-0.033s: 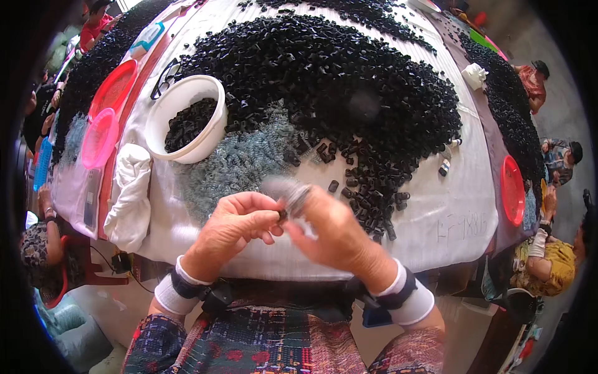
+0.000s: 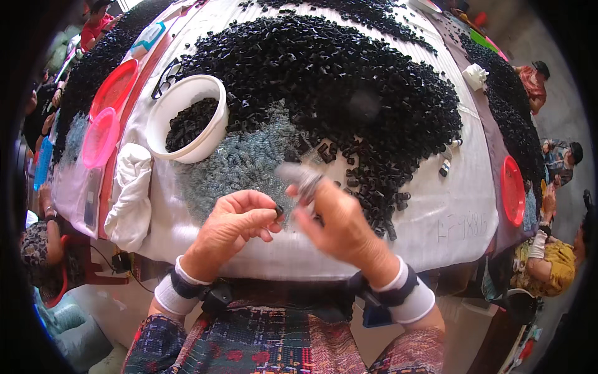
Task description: Sort small black plastic shoe components and clear plastic pieces at a work table.
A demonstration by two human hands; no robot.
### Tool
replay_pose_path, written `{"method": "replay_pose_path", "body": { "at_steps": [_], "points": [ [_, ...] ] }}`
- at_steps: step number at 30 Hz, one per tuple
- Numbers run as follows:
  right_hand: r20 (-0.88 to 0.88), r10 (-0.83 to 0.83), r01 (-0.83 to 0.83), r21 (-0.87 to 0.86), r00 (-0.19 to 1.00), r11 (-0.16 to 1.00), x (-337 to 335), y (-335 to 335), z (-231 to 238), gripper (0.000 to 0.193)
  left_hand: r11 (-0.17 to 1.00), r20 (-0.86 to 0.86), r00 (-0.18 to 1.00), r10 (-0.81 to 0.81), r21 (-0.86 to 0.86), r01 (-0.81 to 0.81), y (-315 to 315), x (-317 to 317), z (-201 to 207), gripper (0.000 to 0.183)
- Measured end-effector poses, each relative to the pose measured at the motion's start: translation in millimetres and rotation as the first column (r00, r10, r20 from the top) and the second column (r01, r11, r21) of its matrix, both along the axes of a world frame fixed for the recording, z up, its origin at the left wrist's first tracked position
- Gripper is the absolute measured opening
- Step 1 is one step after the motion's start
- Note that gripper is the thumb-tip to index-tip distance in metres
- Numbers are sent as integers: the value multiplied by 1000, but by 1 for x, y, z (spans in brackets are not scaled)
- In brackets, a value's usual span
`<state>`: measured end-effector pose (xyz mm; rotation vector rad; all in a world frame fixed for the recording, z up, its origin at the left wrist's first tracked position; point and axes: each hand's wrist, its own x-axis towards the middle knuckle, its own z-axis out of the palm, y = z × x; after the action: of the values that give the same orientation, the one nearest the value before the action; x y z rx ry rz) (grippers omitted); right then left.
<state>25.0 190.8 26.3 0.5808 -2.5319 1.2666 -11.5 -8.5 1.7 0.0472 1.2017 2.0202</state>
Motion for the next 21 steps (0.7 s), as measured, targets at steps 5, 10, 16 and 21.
{"method": "replay_pose_path", "body": {
  "at_steps": [5, 10, 16, 21],
  "points": [
    [-170, -41, 102, 370, 985, 923, -19, 23, -34, 39, 994, 78, 991, 106, -22, -105, -5, 0, 2, 27],
    [-238, -50, 183, 576, 970, 797, -26, 17, -45, 25, 995, 109, 991, 83, 40, -88, -7, -5, -8, 26],
    [-121, -132, 156, 217, 984, 964, -12, 7, -8, 25, 996, 72, 995, 75, 34, -78, -2, -1, -4, 21],
    [-94, -5, 12, 71, 996, 997, 1, -4, 19, 35, 999, -86, 995, 49, -10, -50, 4, 1, 2, 21]
  ]
}}
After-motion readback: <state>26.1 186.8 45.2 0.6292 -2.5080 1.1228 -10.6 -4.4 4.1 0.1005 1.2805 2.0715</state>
